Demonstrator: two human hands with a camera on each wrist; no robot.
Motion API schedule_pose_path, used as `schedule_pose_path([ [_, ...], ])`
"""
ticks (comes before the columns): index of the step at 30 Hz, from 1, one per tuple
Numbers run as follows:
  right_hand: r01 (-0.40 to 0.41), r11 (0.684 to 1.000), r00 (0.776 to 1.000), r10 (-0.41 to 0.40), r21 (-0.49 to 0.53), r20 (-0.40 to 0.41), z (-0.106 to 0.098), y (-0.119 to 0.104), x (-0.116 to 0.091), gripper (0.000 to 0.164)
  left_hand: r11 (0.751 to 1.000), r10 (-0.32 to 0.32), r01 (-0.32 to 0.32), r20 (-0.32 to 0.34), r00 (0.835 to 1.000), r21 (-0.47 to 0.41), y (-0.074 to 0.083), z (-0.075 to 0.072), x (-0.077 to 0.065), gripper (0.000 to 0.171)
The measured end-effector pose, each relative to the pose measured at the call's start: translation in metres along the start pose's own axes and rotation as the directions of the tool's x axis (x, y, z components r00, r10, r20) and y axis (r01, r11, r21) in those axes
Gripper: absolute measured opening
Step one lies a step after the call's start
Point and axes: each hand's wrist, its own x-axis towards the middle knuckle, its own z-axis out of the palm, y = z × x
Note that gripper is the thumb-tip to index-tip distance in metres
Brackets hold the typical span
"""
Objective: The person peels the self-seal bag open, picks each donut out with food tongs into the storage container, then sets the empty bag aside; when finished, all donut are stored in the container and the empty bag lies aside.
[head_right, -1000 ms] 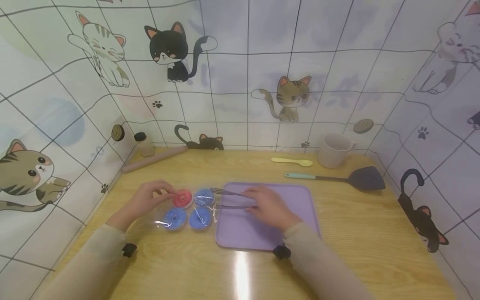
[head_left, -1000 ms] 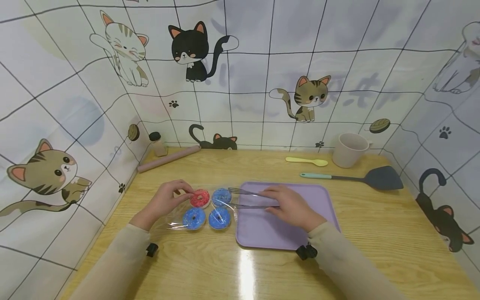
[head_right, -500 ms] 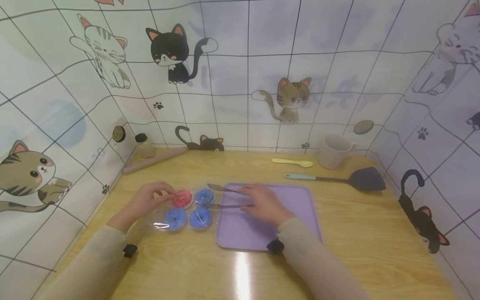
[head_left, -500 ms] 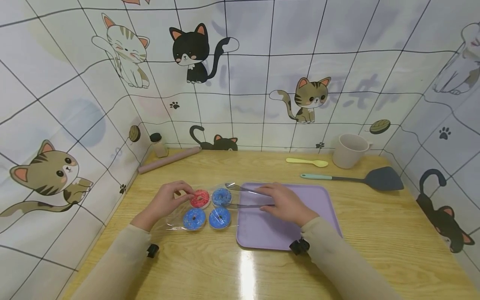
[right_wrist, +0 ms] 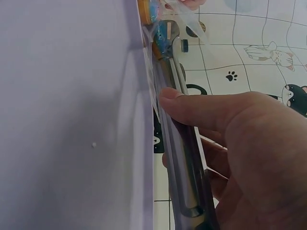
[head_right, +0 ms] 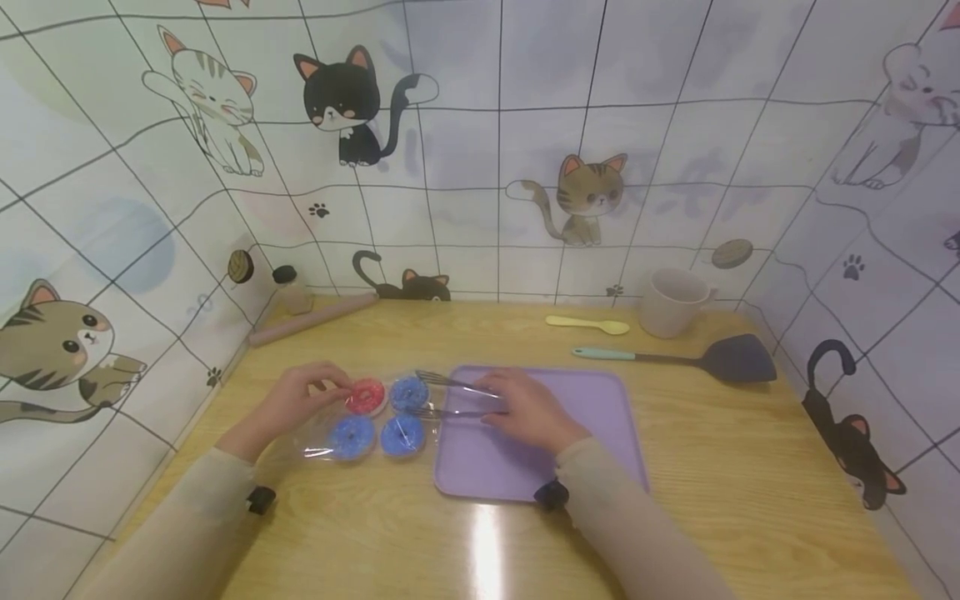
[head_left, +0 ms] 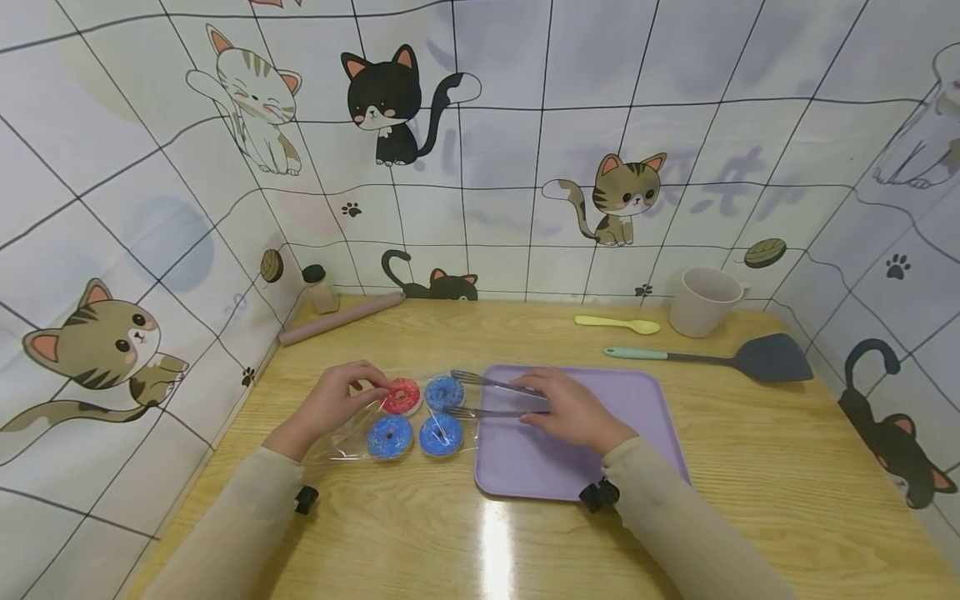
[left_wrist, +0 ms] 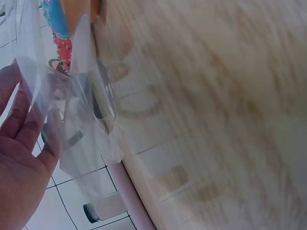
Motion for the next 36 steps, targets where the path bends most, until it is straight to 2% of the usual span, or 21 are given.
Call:
schedule_pose_path([
  [6, -0.016, 0.999, 0.999, 0.017, 0.038, -0.033, -0.003, -0.001, -0.006, 0.051, 1.000, 0.006, -0.006, -0.008, 1.000, 0.009, -0.001, 0.002, 0.001, 0.007],
  [11, -0.036, 0.999, 0.996, 0.038, 0.027, -0.075, -0.011, 0.006, -0.025, 0.051, 1.000, 0.001, -0.002, -0.002, 1.000, -0.017, 0.002, 0.005, 0.003, 0.006],
  [18, -0.048, 0.998, 0.994, 0.051, 0.035, -0.093, -0.021, 0.014, -0.044, 0.052, 1.000, -0.028, 0.028, -0.004, 1.000, -0.010, -0.005, 0.004, 0.001, 0.007],
  [25, -0.036, 0.999, 0.989, 0.037, 0.013, -0.140, -0.027, 0.022, -0.062, 0.053, 1.000, 0.002, -0.002, 0.000, 1.000, -0.004, -0.008, 0.001, -0.002, 0.008],
  [31, -0.045, 0.999, 0.983, 0.043, -0.007, -0.179, -0.031, 0.031, -0.085, 0.054, 1.000, -0.027, 0.027, -0.007, 1.000, -0.001, -0.006, -0.002, -0.007, 0.007],
  [36, -0.074, 0.995, 0.976, 0.060, -0.061, -0.210, -0.044, 0.044, -0.110, 0.054, 1.000, -0.010, 0.010, -0.007, 1.000, 0.007, -0.002, 0.000, -0.004, 0.007],
])
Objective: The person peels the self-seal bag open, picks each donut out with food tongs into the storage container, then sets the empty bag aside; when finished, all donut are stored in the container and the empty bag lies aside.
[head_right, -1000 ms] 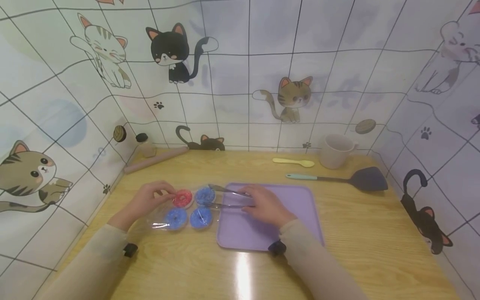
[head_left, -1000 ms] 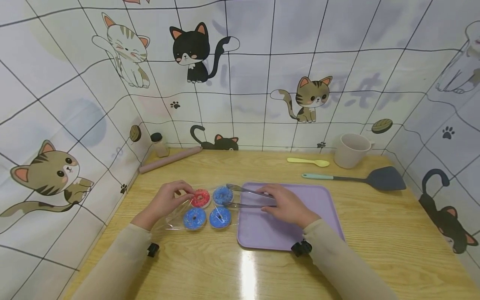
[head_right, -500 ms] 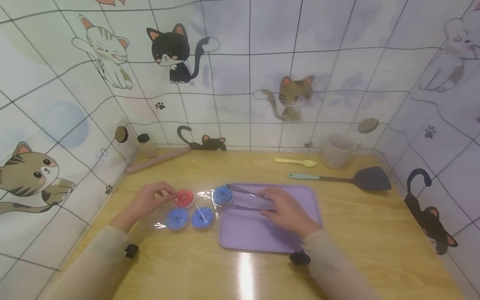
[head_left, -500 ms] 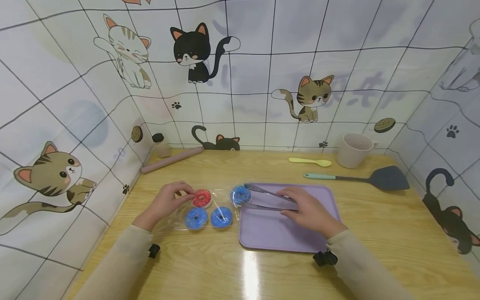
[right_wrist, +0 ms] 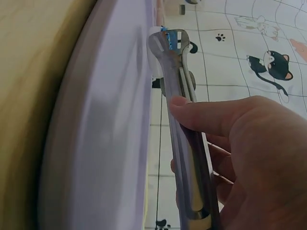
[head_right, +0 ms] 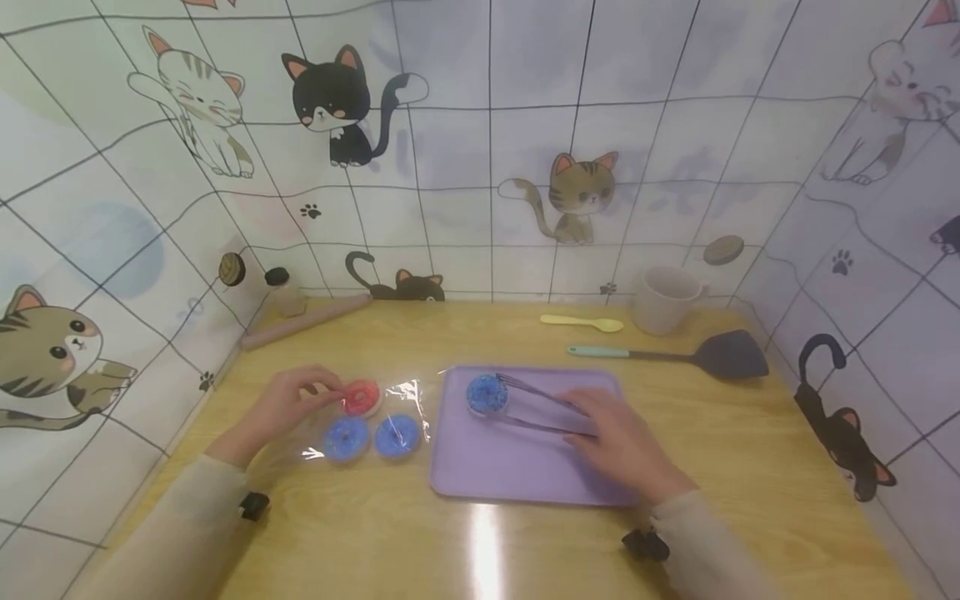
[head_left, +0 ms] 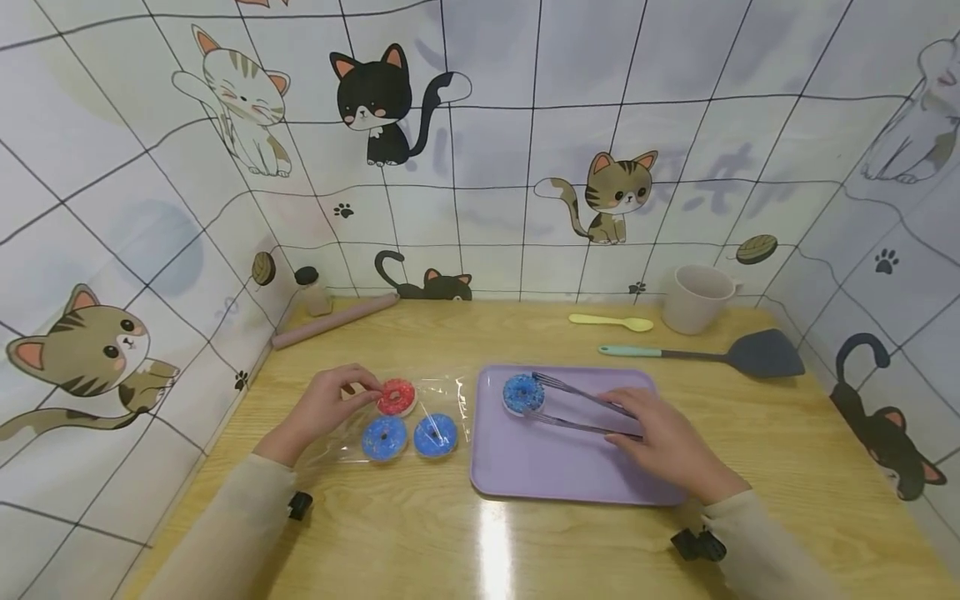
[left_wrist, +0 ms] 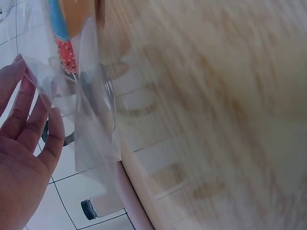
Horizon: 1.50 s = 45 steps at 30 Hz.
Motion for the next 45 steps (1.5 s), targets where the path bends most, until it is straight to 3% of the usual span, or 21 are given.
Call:
schedule_pose_path([
  [18, -0.117, 0.992, 0.992, 0.115, -0.043, -0.042, -0.046, 0.031, -0.041, 0.056, 1.000, -0.011, 0.011, 0.017, 1.000, 0.005, -0.001, 0.001, 0.002, 0.007],
  [28, -0.169, 0.984, 0.986, 0.168, -0.056, -0.020, -0.048, 0.053, -0.058, 0.053, 1.000, 0.004, -0.004, 0.016, 1.000, -0.009, -0.002, 0.001, 0.001, 0.007],
  [45, -0.176, 0.983, 0.984, 0.175, -0.045, -0.019, -0.047, 0.055, -0.063, 0.059, 1.000, 0.001, -0.001, 0.014, 1.000, -0.018, -0.005, 0.004, 0.002, 0.006],
])
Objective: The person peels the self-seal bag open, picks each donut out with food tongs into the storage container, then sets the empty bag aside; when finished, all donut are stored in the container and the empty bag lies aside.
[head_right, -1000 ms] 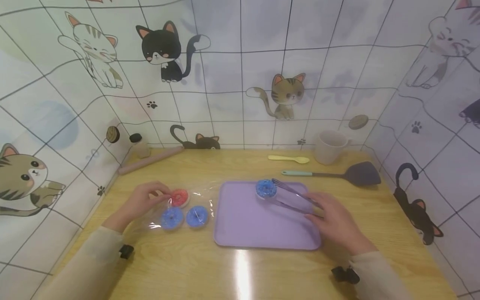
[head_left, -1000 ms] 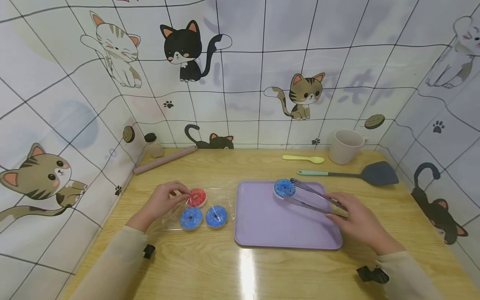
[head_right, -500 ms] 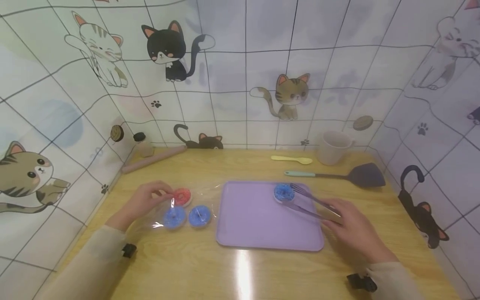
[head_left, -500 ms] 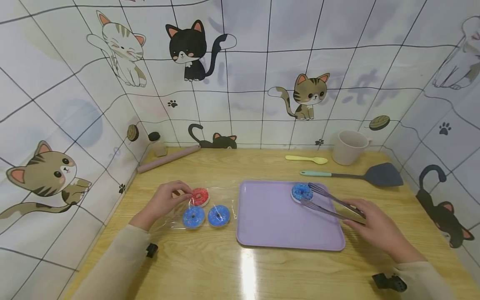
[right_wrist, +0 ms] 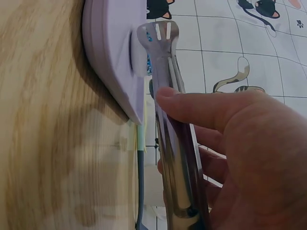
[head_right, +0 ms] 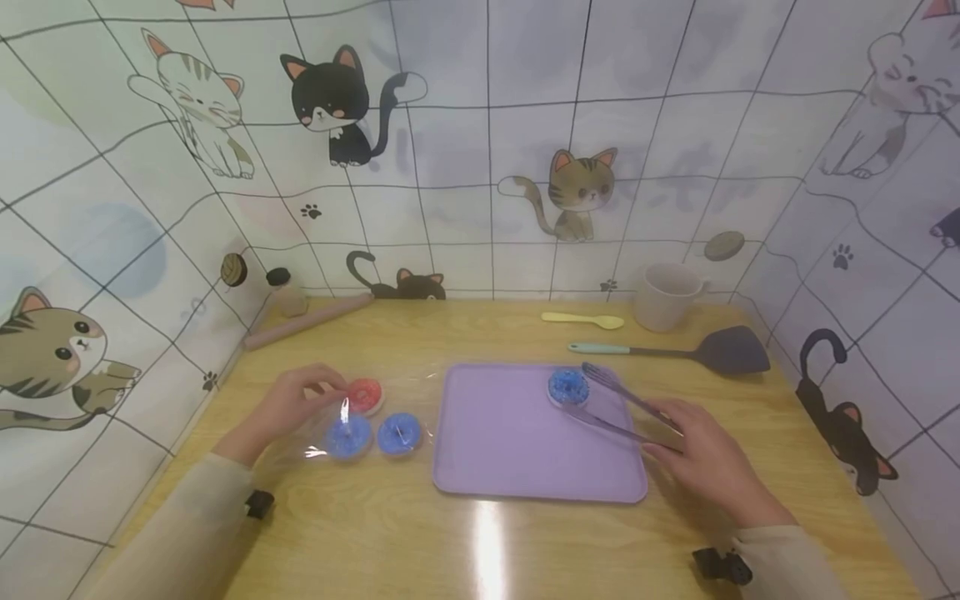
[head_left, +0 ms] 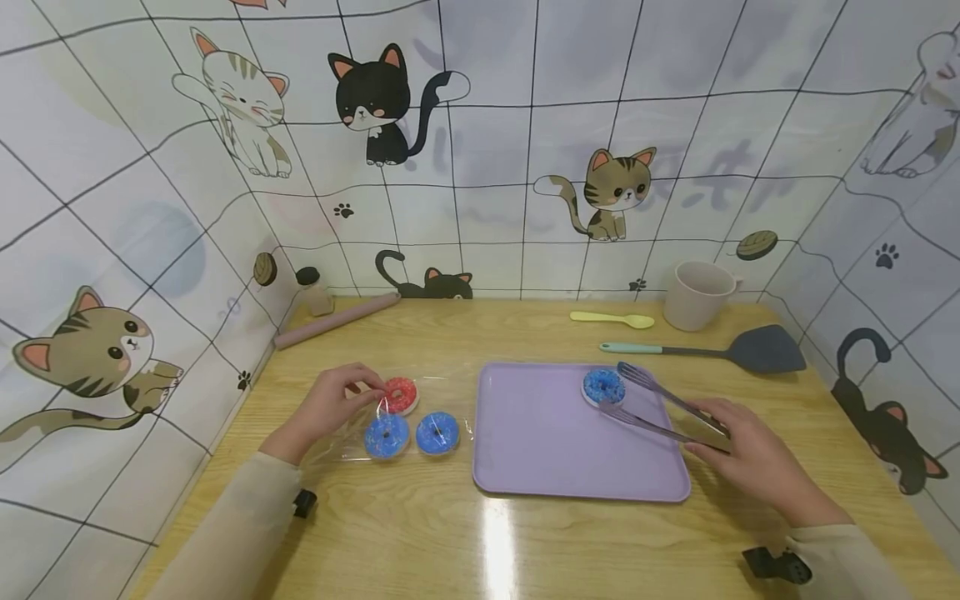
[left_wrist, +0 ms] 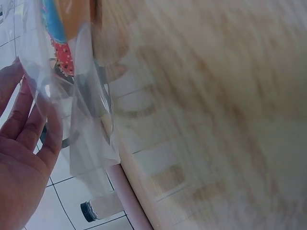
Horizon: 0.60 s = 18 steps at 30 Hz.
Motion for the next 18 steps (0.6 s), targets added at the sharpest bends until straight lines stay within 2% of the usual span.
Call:
schedule_pose_path([
  [9, 0.019, 1.000, 0.999, -0.019, 0.001, -0.038, 0.007, -0.011, 0.008, 0.065, 1.000, 0.030, -0.030, -0.011, 0.999, 0.008, 0.001, 0.002, 0.003, 0.006],
  [18, 0.100, 0.995, 0.995, -0.100, 0.004, -0.022, 0.022, -0.038, 0.035, 0.057, 0.999, 0.032, -0.032, -0.015, 0.999, 0.005, 0.002, 0.001, 0.003, 0.005],
])
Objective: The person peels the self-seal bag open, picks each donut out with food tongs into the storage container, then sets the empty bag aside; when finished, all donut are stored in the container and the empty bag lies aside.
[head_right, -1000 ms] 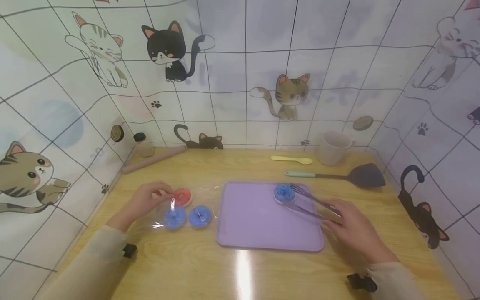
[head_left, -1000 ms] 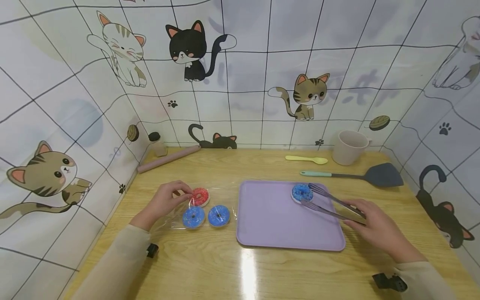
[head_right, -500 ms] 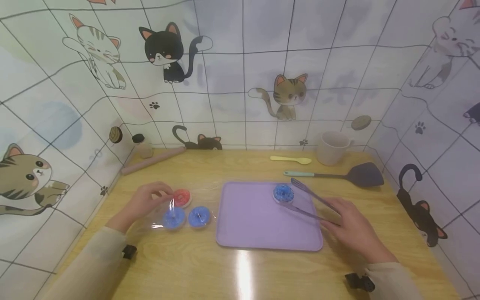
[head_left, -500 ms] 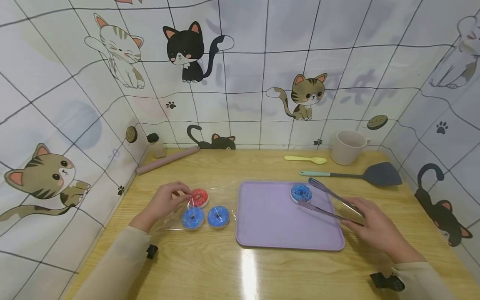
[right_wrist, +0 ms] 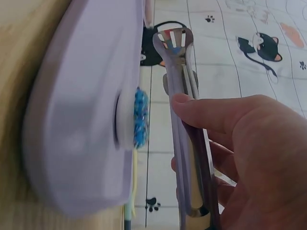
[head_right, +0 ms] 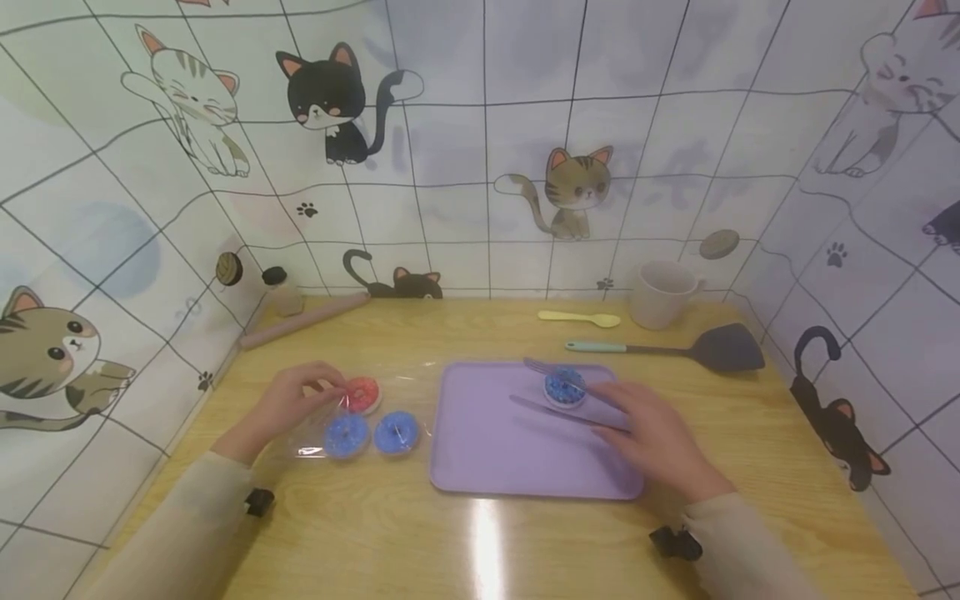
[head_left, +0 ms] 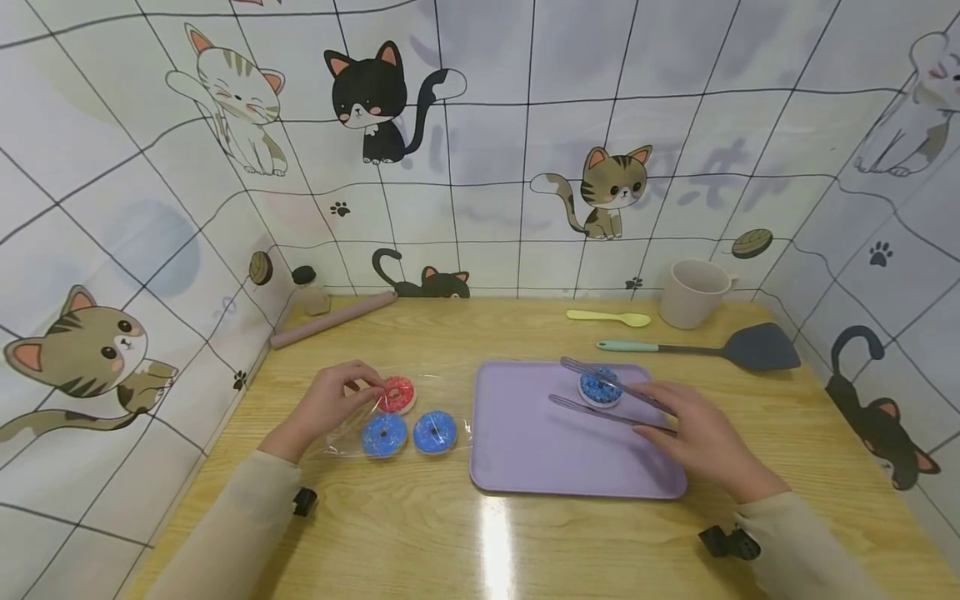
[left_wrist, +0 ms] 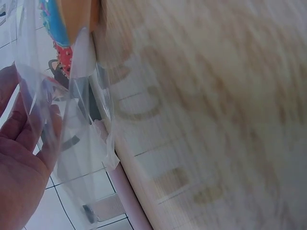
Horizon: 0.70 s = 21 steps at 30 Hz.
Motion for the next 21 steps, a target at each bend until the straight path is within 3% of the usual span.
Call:
schedule_pose_path([
  [13, 0.141, 0.987, 0.988, -0.145, 0.078, 0.044, 0.030, -0.031, 0.050, 0.048, 1.000, 0.013, -0.013, -0.017, 1.000, -0.003, 0.001, 0.004, 0.003, 0.005],
  [21, 0.165, 0.983, 0.981, -0.172, 0.078, 0.092, 0.048, -0.052, 0.071, 0.041, 1.000, 0.013, -0.014, -0.020, 1.000, -0.011, 0.002, 0.005, 0.004, 0.005],
])
